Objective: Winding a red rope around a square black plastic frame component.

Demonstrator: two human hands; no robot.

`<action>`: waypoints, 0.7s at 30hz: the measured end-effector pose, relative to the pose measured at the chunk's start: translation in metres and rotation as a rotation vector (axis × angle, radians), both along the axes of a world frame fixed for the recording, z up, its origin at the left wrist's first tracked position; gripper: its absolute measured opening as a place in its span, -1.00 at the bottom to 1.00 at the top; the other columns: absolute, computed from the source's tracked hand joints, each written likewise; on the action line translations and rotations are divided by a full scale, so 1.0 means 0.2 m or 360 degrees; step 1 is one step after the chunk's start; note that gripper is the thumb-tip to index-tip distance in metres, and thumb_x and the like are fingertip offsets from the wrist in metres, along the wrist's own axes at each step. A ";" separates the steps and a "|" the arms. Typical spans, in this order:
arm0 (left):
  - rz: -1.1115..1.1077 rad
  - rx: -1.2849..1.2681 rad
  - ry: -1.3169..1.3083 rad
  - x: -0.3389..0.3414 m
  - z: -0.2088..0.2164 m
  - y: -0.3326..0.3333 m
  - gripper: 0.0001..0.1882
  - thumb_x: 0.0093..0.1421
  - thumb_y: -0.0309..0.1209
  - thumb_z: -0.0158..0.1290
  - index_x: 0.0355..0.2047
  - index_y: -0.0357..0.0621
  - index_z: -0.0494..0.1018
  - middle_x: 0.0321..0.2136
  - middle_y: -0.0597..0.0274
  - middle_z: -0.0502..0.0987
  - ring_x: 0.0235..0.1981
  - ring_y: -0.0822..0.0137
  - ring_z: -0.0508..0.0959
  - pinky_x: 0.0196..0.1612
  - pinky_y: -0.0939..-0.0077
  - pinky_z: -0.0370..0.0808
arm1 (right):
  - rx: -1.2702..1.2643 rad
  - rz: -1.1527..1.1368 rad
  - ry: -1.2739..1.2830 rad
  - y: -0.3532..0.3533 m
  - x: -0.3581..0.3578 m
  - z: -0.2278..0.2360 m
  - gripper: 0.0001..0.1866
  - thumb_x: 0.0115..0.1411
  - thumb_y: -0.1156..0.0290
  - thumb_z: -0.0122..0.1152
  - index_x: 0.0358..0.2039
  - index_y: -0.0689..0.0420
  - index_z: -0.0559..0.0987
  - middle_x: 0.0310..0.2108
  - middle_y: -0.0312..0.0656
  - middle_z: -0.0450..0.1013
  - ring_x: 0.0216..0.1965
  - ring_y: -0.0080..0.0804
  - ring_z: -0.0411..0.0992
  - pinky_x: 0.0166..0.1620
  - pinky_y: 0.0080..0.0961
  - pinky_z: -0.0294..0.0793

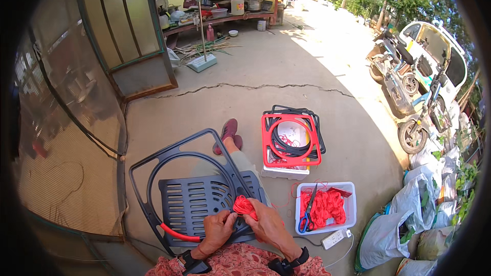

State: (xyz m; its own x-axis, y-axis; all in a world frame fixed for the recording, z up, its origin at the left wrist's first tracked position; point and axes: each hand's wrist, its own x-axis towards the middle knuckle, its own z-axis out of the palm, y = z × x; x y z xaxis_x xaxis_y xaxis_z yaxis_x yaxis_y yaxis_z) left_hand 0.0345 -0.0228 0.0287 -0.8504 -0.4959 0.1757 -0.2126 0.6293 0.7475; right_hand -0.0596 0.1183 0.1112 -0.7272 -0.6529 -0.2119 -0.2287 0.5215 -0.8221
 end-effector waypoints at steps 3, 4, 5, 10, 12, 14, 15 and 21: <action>-0.0020 -0.0130 0.0171 -0.05 0.01 -0.02 -0.73 0.15 -0.21 0.18 -0.56 -0.11 0.50 -0.74 0.03 0.46 -0.68 -0.06 0.51 -0.62 0.10 0.37 | -0.0004 0.0002 0.0442 0.06 -0.02 -0.13 -0.52 0.13 0.30 0.25 0.01 0.20 0.35 -0.41 0.13 0.51 -0.33 0.20 0.50 -0.27 -0.04 0.46; -0.0077 -0.0163 0.0094 -0.06 0.00 -0.04 -0.73 0.15 -0.21 0.17 -0.56 -0.12 0.50 -0.74 0.03 0.47 -0.68 -0.05 0.51 -0.62 0.10 0.38 | -0.0014 0.0006 0.0469 0.07 -0.03 -0.14 -0.52 0.13 0.30 0.25 0.01 0.20 0.35 -0.41 0.13 0.51 -0.33 0.20 0.50 -0.27 -0.04 0.46; -0.0131 -0.0195 0.0014 -0.07 0.00 -0.06 -0.73 0.16 -0.22 0.16 -0.56 -0.12 0.50 -0.74 0.02 0.48 -0.68 -0.05 0.52 -0.62 0.09 0.39 | 0.0085 0.0031 0.0439 0.07 -0.04 -0.13 -0.49 0.14 0.27 0.26 0.02 0.23 0.33 -0.39 0.18 0.51 -0.31 0.21 0.50 -0.25 -0.04 0.46; -0.0297 -0.0191 0.0047 -0.09 -0.06 -0.02 -0.73 0.16 -0.21 0.14 -0.56 -0.12 0.50 -0.73 0.01 0.49 -0.68 -0.07 0.53 -0.61 0.07 0.42 | 0.0500 0.0294 0.0657 0.01 -0.09 -0.16 -0.61 0.08 0.29 0.28 -0.23 0.23 0.33 -0.49 0.14 0.49 -0.42 0.24 0.47 -0.38 0.00 0.43; -0.0349 -0.0178 0.0029 -0.09 -0.08 0.00 -0.72 0.17 -0.20 0.13 -0.56 -0.11 0.50 -0.72 0.00 0.50 -0.66 -0.09 0.53 -0.59 0.05 0.43 | 0.0476 0.0297 0.0787 -0.04 -0.10 -0.23 -0.64 0.07 0.30 0.27 -0.33 0.19 0.29 -0.55 0.08 0.48 -0.48 0.22 0.47 -0.43 0.01 0.43; -0.0323 -0.0136 0.0048 -0.12 -0.07 -0.02 -0.71 0.18 -0.19 0.11 -0.56 -0.11 0.50 -0.71 -0.02 0.50 -0.65 -0.10 0.53 -0.57 0.02 0.44 | 0.0566 0.0321 0.0762 -0.08 -0.12 -0.23 -0.58 0.09 0.25 0.26 -0.18 0.24 0.33 -0.41 0.06 0.53 -0.37 0.06 0.55 -0.35 -0.07 0.51; -0.0285 -0.0158 0.0021 -0.13 -0.07 -0.04 -0.71 0.18 -0.19 0.11 -0.56 -0.11 0.50 -0.71 -0.03 0.50 -0.64 -0.10 0.53 -0.56 0.02 0.44 | 0.0559 0.0318 0.0780 -0.10 -0.13 -0.23 -0.58 0.09 0.25 0.26 -0.18 0.24 0.33 -0.41 0.06 0.53 -0.37 0.06 0.55 -0.35 -0.07 0.51; -0.0199 -0.0193 -0.0002 -0.15 -0.05 -0.14 -0.69 0.15 -0.16 0.14 -0.60 -0.11 0.53 -0.71 0.00 0.49 -0.61 -0.08 0.54 -0.54 0.05 0.43 | -0.0110 0.0047 0.0522 -0.04 -0.02 -0.25 -0.49 0.13 0.30 0.24 0.02 0.26 0.31 -0.14 0.15 0.43 -0.09 0.07 0.45 -0.09 -0.16 0.46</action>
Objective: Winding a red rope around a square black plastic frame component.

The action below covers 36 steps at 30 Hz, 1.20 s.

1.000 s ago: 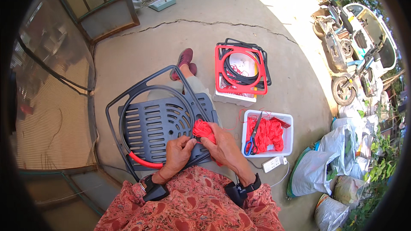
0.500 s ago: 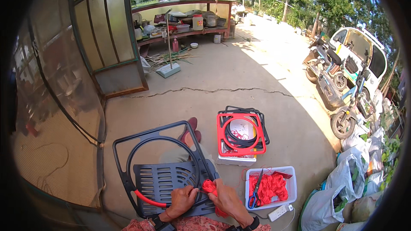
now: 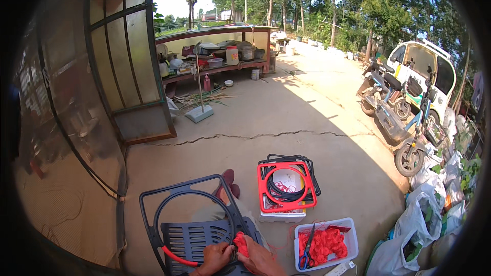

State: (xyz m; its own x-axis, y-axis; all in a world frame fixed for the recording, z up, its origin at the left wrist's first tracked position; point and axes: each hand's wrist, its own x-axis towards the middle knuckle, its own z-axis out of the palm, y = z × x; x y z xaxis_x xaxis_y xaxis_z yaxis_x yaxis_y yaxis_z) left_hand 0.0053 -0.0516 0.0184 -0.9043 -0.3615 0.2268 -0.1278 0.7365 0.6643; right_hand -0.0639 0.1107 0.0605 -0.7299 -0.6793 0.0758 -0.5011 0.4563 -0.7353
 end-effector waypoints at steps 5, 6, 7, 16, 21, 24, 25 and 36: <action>-0.0085 -0.0014 0.0009 0.01 0.00 0.05 -0.69 0.26 -0.15 -0.01 -0.43 -0.09 0.52 -0.58 -0.06 0.52 -0.55 -0.20 0.51 -0.48 -0.02 0.41 | -0.0450 -0.0264 -0.0064 0.03 0.12 0.08 -0.76 0.25 0.27 0.12 -0.17 0.13 0.47 -0.33 0.14 0.43 -0.30 0.09 0.44 -0.28 -0.18 0.40; -0.0100 -0.0019 0.0008 0.02 -0.01 0.05 -0.69 0.26 -0.15 -0.01 -0.43 -0.09 0.52 -0.58 -0.06 0.52 -0.55 -0.20 0.51 -0.48 -0.02 0.41 | -0.0301 -0.0316 -0.0050 0.05 0.13 0.06 -0.77 0.22 0.30 0.13 -0.17 0.13 0.47 -0.37 0.10 0.42 -0.32 0.09 0.42 -0.29 -0.16 0.40; -0.0104 -0.0019 0.0017 0.02 -0.02 0.05 -0.70 0.26 -0.16 -0.01 -0.43 -0.09 0.52 -0.57 -0.05 0.53 -0.56 -0.16 0.51 -0.50 -0.01 0.41 | -0.0148 -0.0364 -0.0038 0.07 0.14 0.05 -0.77 0.20 0.34 0.15 -0.16 0.12 0.47 -0.41 0.07 0.40 -0.35 0.09 0.41 -0.29 -0.14 0.39; -0.0135 0.0113 -0.0055 -0.04 -0.02 0.06 -0.69 0.16 -0.17 0.12 -0.58 -0.13 0.47 -0.67 -0.05 0.50 -0.58 -0.13 0.53 -0.52 -0.02 0.41 | -0.0122 -0.0225 0.0131 -0.06 -0.04 -0.08 -0.63 0.14 0.50 0.19 -0.03 0.23 0.39 -0.12 0.07 0.40 -0.08 0.09 0.43 -0.08 -0.16 0.45; -0.0002 0.0201 -0.0075 -0.02 0.02 0.03 -0.74 0.16 -0.27 0.11 -0.56 -0.18 0.49 -0.65 -0.03 0.49 -0.56 -0.11 0.52 -0.50 0.07 0.41 | -0.0244 -0.0096 -0.0012 -0.12 -0.04 -0.07 -0.50 0.16 0.62 0.04 0.15 0.27 0.30 -0.03 0.14 0.40 -0.02 0.06 0.44 0.02 -0.24 0.44; -0.0006 0.0225 -0.0132 0.00 -0.02 0.07 -0.76 0.15 -0.27 0.12 -0.55 -0.17 0.50 -0.65 -0.02 0.49 -0.56 -0.11 0.53 -0.50 0.07 0.41 | -0.0219 -0.0044 0.0052 -0.09 -0.02 -0.16 -0.41 0.15 0.67 -0.01 0.23 0.23 0.25 0.02 0.15 0.39 0.02 0.05 0.43 0.05 -0.25 0.42; -0.0008 0.0265 -0.0133 0.00 -0.03 0.09 -0.76 0.15 -0.27 0.12 -0.54 -0.17 0.50 -0.66 -0.02 0.49 -0.57 -0.11 0.53 -0.50 0.07 0.42 | -0.0204 -0.0044 0.0032 -0.10 -0.02 -0.17 -0.41 0.15 0.67 -0.01 0.23 0.23 0.25 0.02 0.15 0.39 0.02 0.05 0.43 0.05 -0.25 0.42; 0.0076 0.0329 -0.0118 -0.02 -0.03 0.13 -0.72 0.13 -0.26 0.14 -0.59 -0.19 0.47 -0.69 -0.04 0.46 -0.59 -0.11 0.51 -0.51 0.03 0.39 | 0.0068 -0.0019 0.0039 -0.07 -0.04 -0.02 -0.52 0.16 0.63 0.06 0.14 0.22 0.38 -0.10 0.06 0.41 -0.09 0.06 0.42 -0.02 -0.21 0.43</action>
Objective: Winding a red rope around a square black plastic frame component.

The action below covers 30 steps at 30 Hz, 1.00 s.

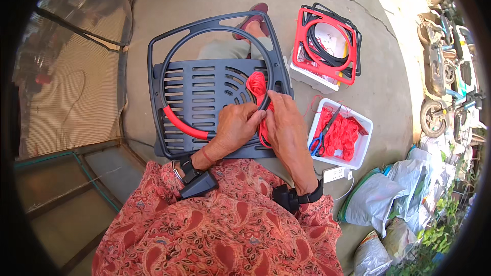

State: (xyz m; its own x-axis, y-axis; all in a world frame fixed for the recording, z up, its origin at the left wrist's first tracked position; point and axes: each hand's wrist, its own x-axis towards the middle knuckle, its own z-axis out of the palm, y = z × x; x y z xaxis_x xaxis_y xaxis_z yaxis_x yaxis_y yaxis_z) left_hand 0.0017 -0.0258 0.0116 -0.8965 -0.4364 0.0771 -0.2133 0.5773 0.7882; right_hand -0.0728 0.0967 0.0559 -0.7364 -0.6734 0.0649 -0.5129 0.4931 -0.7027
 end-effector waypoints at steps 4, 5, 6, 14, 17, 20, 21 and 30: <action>0.0034 -0.0053 -0.0052 0.02 -0.02 0.01 -0.72 0.12 -0.26 0.14 -0.59 -0.19 0.46 -0.69 -0.04 0.46 -0.60 -0.12 0.50 -0.52 0.02 0.39 | -0.0075 0.0066 0.0290 -0.01 -0.05 0.02 -0.70 0.13 0.55 0.17 -0.08 0.23 0.50 -0.20 0.00 0.43 -0.17 0.01 0.43 -0.11 -0.20 0.43; 0.0023 -0.0073 -0.0072 0.01 -0.02 0.01 -0.73 0.14 -0.26 0.12 -0.58 -0.20 0.47 -0.69 -0.06 0.48 -0.59 -0.14 0.52 -0.49 -0.02 0.40 | -0.0062 0.0091 0.0235 -0.03 -0.07 0.03 -0.74 0.12 0.53 0.19 -0.14 0.23 0.52 -0.22 -0.01 0.43 -0.18 -0.01 0.43 -0.13 -0.22 0.44; 0.0011 -0.0099 -0.0094 0.02 -0.01 0.01 -0.73 0.15 -0.26 0.09 -0.56 -0.20 0.47 -0.69 -0.08 0.49 -0.58 -0.15 0.53 -0.46 -0.07 0.42 | 0.0049 0.0106 0.0241 -0.06 -0.08 0.06 -0.75 0.11 0.47 0.22 -0.17 0.22 0.51 -0.25 -0.05 0.46 -0.18 -0.03 0.43 -0.16 -0.22 0.45; -0.0059 -0.0144 -0.0068 0.04 -0.04 0.03 -0.75 0.15 -0.25 0.10 -0.50 -0.20 0.53 -0.69 -0.09 0.50 -0.61 -0.14 0.53 -0.47 -0.06 0.44 | 0.0919 0.0420 0.0556 -0.27 -0.21 0.08 -0.68 -0.01 0.18 0.36 -0.45 0.20 0.54 -0.53 0.01 0.52 -0.42 0.00 0.53 -0.39 -0.22 0.48; -0.0069 -0.0120 -0.0042 0.04 -0.02 0.03 -0.75 0.16 -0.24 0.10 -0.48 -0.19 0.53 -0.69 -0.10 0.50 -0.62 -0.14 0.53 -0.47 -0.06 0.44 | 0.0730 0.0506 0.0675 -0.26 -0.23 0.00 -0.65 -0.03 0.16 0.39 -0.47 0.20 0.56 -0.60 0.00 0.50 -0.51 -0.02 0.52 -0.44 -0.27 0.46; -0.0082 -0.0089 -0.0009 0.05 -0.03 0.04 -0.75 0.16 -0.24 0.10 -0.49 -0.18 0.52 -0.68 -0.11 0.51 -0.61 -0.15 0.53 -0.46 -0.06 0.44 | 0.0356 0.0464 0.0324 -0.32 -0.22 0.09 -0.68 -0.03 0.21 0.41 -0.40 0.20 0.59 -0.59 -0.07 0.48 -0.53 -0.17 0.50 -0.41 -0.37 0.47; -0.0098 -0.0086 -0.0019 0.06 -0.04 0.04 -0.74 0.16 -0.23 0.10 -0.49 -0.18 0.51 -0.67 -0.11 0.51 -0.60 -0.15 0.54 -0.45 -0.07 0.44 | 0.0173 0.0386 -0.0048 -0.35 -0.22 0.13 -0.68 -0.03 0.24 0.41 -0.35 0.20 0.61 -0.56 -0.10 0.48 -0.52 -0.26 0.48 -0.37 -0.41 0.47; -0.0055 -0.0016 0.0076 0.05 0.00 0.06 -0.72 0.15 -0.23 0.11 -0.57 -0.17 0.49 -0.64 -0.04 0.52 -0.56 -0.12 0.54 -0.42 -0.03 0.42 | -0.1088 0.0197 -0.1826 -0.29 -0.24 0.20 -0.61 0.41 0.07 -0.12 -0.17 0.18 0.41 -0.56 -0.25 0.38 -0.47 -0.42 0.40 -0.19 -0.38 0.47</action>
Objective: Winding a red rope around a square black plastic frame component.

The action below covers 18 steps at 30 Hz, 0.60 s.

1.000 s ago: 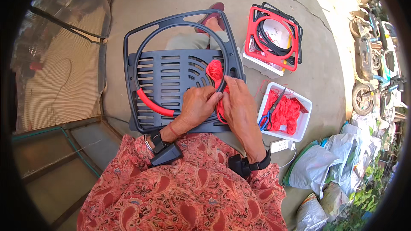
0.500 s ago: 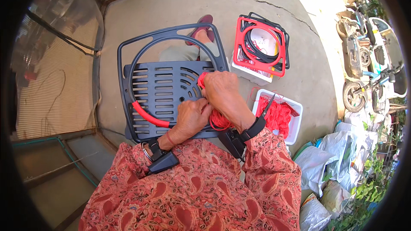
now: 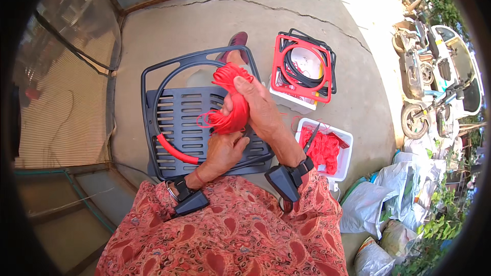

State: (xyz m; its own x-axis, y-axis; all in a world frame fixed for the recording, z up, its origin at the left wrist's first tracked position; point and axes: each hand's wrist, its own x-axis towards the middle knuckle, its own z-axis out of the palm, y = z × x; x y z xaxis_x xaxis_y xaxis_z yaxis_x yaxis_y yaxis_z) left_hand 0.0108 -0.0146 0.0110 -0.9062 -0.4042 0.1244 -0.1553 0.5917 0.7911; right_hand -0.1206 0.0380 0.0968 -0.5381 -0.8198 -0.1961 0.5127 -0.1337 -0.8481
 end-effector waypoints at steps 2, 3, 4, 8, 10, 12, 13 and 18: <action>0.0067 0.0027 -0.0045 0.03 -0.02 -0.03 -0.72 0.13 -0.25 0.14 -0.58 -0.19 0.48 -0.67 -0.03 0.48 -0.60 -0.08 0.51 -0.49 0.04 0.38 | -0.0305 -0.0222 -0.0293 0.16 -0.06 0.14 -0.54 0.42 -0.02 -0.19 -0.21 0.17 0.40 -0.65 -0.36 0.19 -0.60 -0.55 0.24 -0.35 -0.50 0.41; 0.0096 0.0053 -0.0076 0.02 -0.03 -0.03 -0.72 0.11 -0.26 0.18 -0.59 -0.21 0.48 -0.71 -0.02 0.44 -0.64 -0.04 0.49 -0.56 0.11 0.34 | -0.0489 -0.0316 -0.0367 0.32 -0.11 0.21 -0.52 0.43 -0.05 -0.23 -0.10 0.14 0.40 -0.66 -0.40 0.16 -0.61 -0.59 0.21 -0.41 -0.51 0.40; 0.0130 0.0138 0.0018 0.01 -0.03 -0.03 -0.71 0.12 -0.26 0.17 -0.59 -0.22 0.48 -0.72 -0.03 0.41 -0.67 -0.02 0.46 -0.58 0.16 0.31 | -0.0589 -0.0384 -0.0306 0.49 -0.16 0.27 -0.53 0.43 -0.03 -0.22 -0.05 0.14 0.42 -0.66 -0.41 0.12 -0.63 -0.64 0.16 -0.47 -0.56 0.34; 0.0164 0.0237 -0.0046 0.00 -0.03 -0.05 -0.71 0.14 -0.29 0.16 -0.60 -0.24 0.48 -0.73 0.01 0.42 -0.72 0.05 0.41 -0.60 0.25 0.29 | -0.0290 -0.0881 -0.0053 1.26 -0.17 0.26 -0.74 0.39 0.22 0.00 -0.15 0.17 0.40 -0.64 -0.41 0.12 -0.65 -0.65 0.12 -0.57 -0.62 0.25; 0.0172 0.0311 -0.0034 -0.01 -0.02 -0.04 -0.72 0.14 -0.29 0.16 -0.58 -0.25 0.49 -0.74 0.04 0.42 -0.74 0.15 0.41 -0.60 0.29 0.29 | -0.0144 -0.1031 -0.0139 1.69 -0.09 0.14 -0.83 0.38 0.32 0.02 -0.26 0.15 0.38 -0.65 -0.40 0.11 -0.66 -0.65 0.10 -0.61 -0.64 0.20; 0.0166 0.0393 -0.0025 -0.03 -0.01 -0.04 -0.73 0.15 -0.30 0.17 -0.55 -0.26 0.51 -0.74 0.07 0.43 -0.75 0.25 0.40 -0.61 0.32 0.29 | -0.0136 -0.1277 -0.0302 2.08 0.02 0.04 -0.86 0.37 0.37 0.03 -0.33 0.13 0.38 -0.68 -0.41 0.10 -0.70 -0.65 0.07 -0.65 -0.63 0.16; 0.0190 0.0474 -0.0085 -0.03 -0.01 -0.04 -0.74 0.14 -0.27 0.16 -0.53 -0.23 0.53 -0.70 0.06 0.48 -0.67 0.12 0.47 -0.55 0.26 0.35 | -0.0140 -0.1417 -0.0348 2.23 0.09 -0.02 -0.86 0.36 0.38 0.04 -0.35 0.13 0.38 -0.70 -0.42 0.10 -0.73 -0.64 0.06 -0.67 -0.62 0.14; 0.0244 0.0704 -0.0188 -0.03 -0.05 -0.06 -0.75 0.14 -0.26 0.16 -0.48 -0.21 0.56 -0.65 0.08 0.54 -0.62 0.08 0.54 -0.50 0.28 0.42 | 0.0313 -0.1936 -0.0544 2.55 0.34 -0.29 -0.82 0.25 0.40 0.19 -0.45 0.04 0.39 -0.74 -0.45 0.11 -0.76 -0.64 0.08 -0.71 -0.63 0.11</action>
